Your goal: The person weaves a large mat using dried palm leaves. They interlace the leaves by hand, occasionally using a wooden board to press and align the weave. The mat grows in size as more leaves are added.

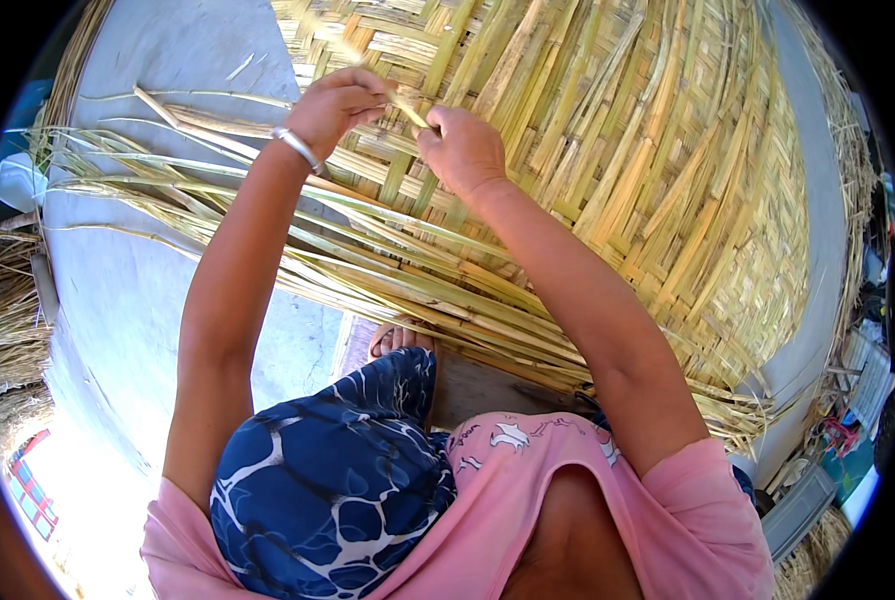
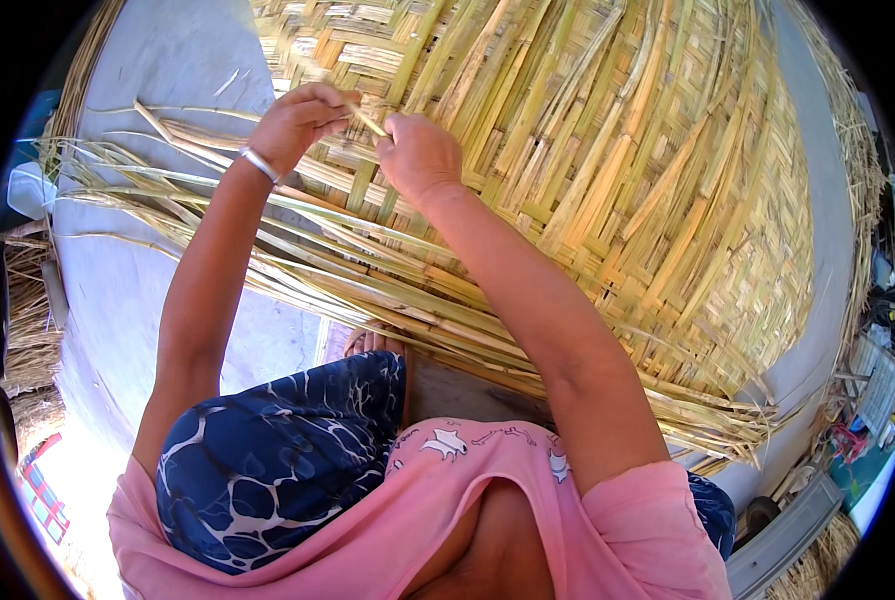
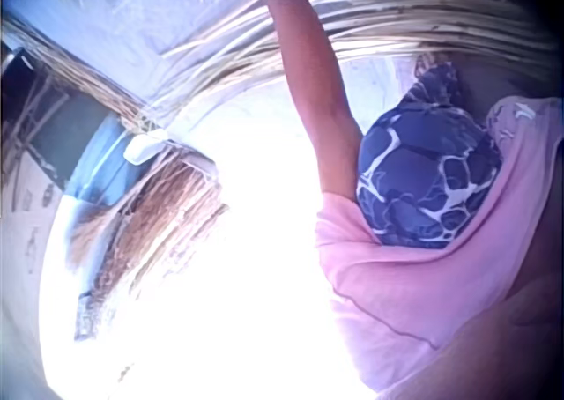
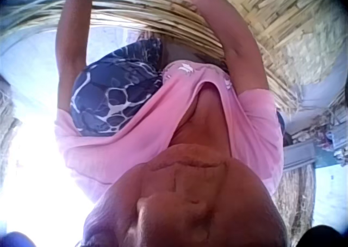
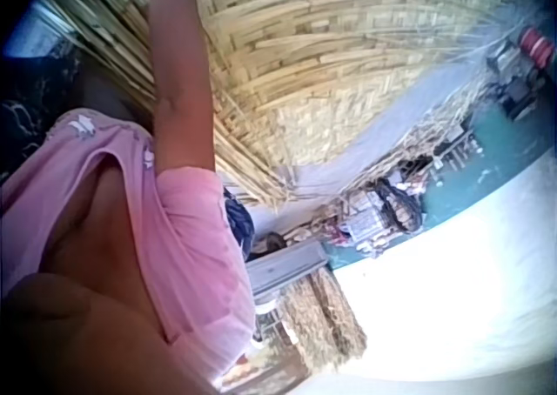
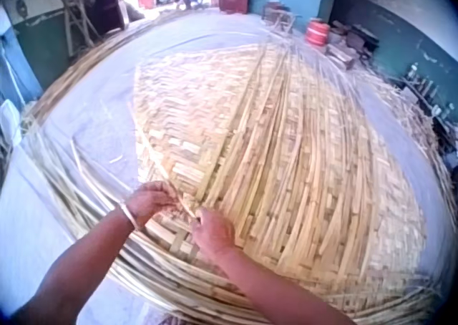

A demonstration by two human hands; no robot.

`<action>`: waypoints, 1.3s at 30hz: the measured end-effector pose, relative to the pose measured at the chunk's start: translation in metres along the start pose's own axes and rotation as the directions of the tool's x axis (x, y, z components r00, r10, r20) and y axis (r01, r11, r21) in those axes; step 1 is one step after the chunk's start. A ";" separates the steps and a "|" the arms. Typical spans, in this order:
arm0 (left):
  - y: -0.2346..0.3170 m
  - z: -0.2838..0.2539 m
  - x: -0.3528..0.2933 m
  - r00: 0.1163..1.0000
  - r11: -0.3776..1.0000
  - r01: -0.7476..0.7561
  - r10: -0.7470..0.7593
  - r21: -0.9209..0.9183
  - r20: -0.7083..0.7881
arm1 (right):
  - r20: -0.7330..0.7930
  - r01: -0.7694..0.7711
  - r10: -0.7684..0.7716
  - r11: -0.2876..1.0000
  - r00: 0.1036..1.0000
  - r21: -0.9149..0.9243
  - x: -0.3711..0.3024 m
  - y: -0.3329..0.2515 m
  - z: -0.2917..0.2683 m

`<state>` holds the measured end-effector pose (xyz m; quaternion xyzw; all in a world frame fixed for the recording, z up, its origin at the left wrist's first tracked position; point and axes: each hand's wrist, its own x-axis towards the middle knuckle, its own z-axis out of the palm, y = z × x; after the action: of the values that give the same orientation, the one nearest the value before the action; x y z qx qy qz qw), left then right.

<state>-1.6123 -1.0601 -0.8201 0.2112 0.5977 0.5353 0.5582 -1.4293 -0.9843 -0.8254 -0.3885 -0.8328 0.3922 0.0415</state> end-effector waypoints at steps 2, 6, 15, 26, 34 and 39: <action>-0.004 0.005 0.015 0.999 0.972 0.041 -0.038 0.231 -0.017 | -0.035 -0.029 0.031 0.999 0.999 0.039 0.003 0.001 0.002; -0.008 0.027 0.040 0.996 0.815 0.086 -0.079 0.574 -0.037 | -0.102 -0.098 0.110 0.988 0.989 0.119 0.003 -0.002 -0.001; -0.012 0.038 0.041 0.997 0.884 0.062 -0.032 0.463 -0.072 | -0.113 -0.220 0.256 0.940 0.960 0.260 0.014 0.013 0.017; -0.006 0.037 0.020 0.855 -0.018 -0.359 0.394 0.933 0.337 | -0.086 0.147 -0.135 0.978 0.987 0.148 -0.004 0.028 0.019; -0.014 0.012 0.008 0.927 -0.061 -0.286 0.233 0.956 0.292 | -0.331 0.253 -0.170 0.940 0.928 0.228 -0.056 0.051 0.011; -0.034 0.025 -0.016 0.818 -0.101 -0.441 0.366 0.892 0.445 | -0.227 0.191 -0.170 0.979 0.959 0.075 -0.080 0.066 0.007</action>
<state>-1.5735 -1.0749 -0.8384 0.7146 0.6845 0.1155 0.0863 -1.3364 -1.0173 -0.8566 -0.3492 -0.8352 0.3811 0.1876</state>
